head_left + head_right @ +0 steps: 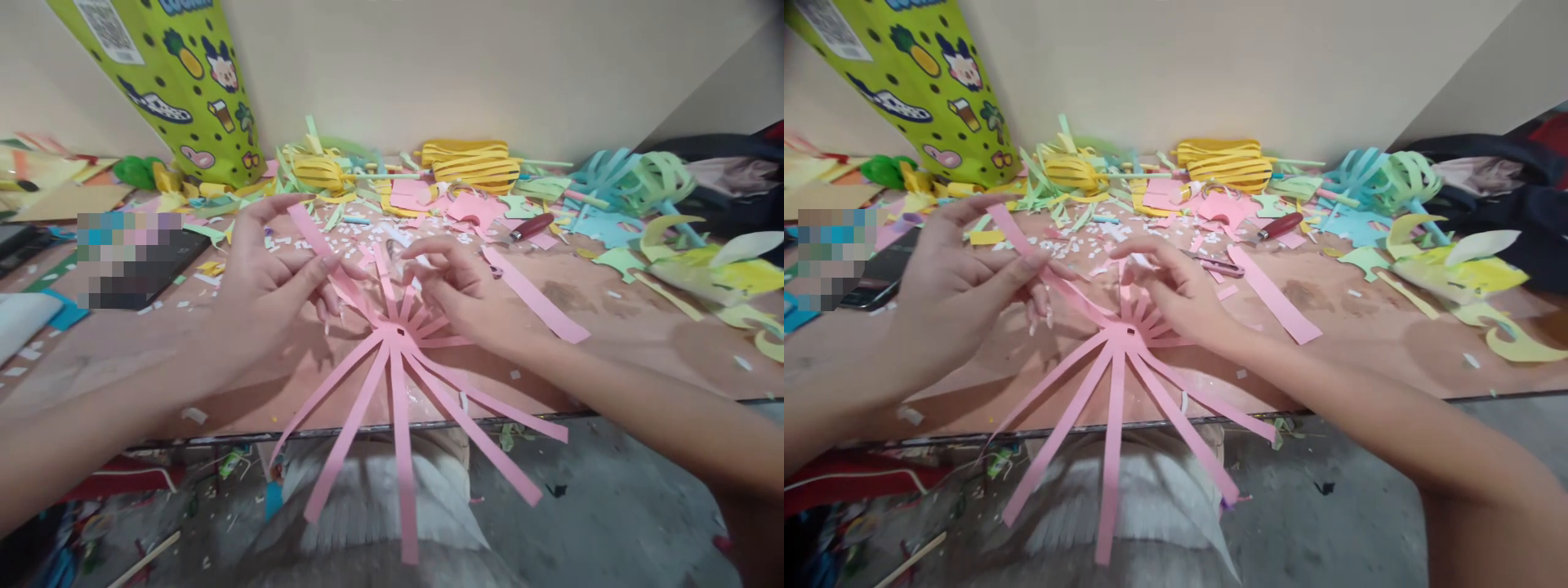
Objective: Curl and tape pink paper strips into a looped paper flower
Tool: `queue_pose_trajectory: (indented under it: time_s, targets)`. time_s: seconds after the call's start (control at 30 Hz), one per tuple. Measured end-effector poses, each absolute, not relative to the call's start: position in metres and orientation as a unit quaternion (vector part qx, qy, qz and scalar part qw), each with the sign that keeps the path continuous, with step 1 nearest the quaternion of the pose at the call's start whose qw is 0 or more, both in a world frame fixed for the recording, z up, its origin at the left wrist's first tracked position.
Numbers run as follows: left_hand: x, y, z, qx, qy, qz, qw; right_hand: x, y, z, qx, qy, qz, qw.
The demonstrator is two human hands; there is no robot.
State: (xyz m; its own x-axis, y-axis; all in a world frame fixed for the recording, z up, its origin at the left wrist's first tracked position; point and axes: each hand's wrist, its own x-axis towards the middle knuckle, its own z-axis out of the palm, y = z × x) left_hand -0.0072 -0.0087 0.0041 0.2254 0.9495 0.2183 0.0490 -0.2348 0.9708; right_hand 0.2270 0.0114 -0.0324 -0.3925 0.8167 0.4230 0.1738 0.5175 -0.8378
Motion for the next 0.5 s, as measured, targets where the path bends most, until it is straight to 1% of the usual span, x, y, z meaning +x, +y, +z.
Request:
queue_pose_trajectory:
  time_s: [0.03, 0.07, 0.1, 0.17, 0.23, 0.33, 0.5]
  targets:
    - [-0.009, -0.007, 0.004, 0.62, 0.399, 0.484, 0.47, 0.23, 0.016, -0.033, -0.329, -0.78, 0.311, 0.433]
    - [-0.009, -0.005, 0.004, 0.616, 0.402, 0.484, 0.475, 0.234, 0.02, -0.034, -0.324, -0.819, 0.256, 0.399]
    - [-0.009, -0.003, 0.003, 0.61, 0.407, 0.478, 0.484, 0.237, 0.023, -0.034, -0.335, -0.846, 0.229, 0.347]
    - [-0.008, -0.002, 0.002, 0.6, 0.414, 0.459, 0.508, 0.24, 0.025, -0.034, -0.341, -0.876, 0.241, 0.24]
    - [-0.007, -0.001, 0.0, 0.6, 0.406, 0.457, 0.516, 0.239, 0.022, -0.033, -0.338, -0.891, 0.254, 0.165]
    - [-0.007, 0.001, -0.003, 0.605, 0.398, 0.479, 0.497, 0.235, 0.013, -0.032, -0.342, -0.904, 0.227, 0.116]
    - [-0.009, 0.004, -0.006, 0.597, 0.405, 0.512, 0.466, 0.225, -0.002, -0.032, -0.409, -0.887, 0.186, 0.107]
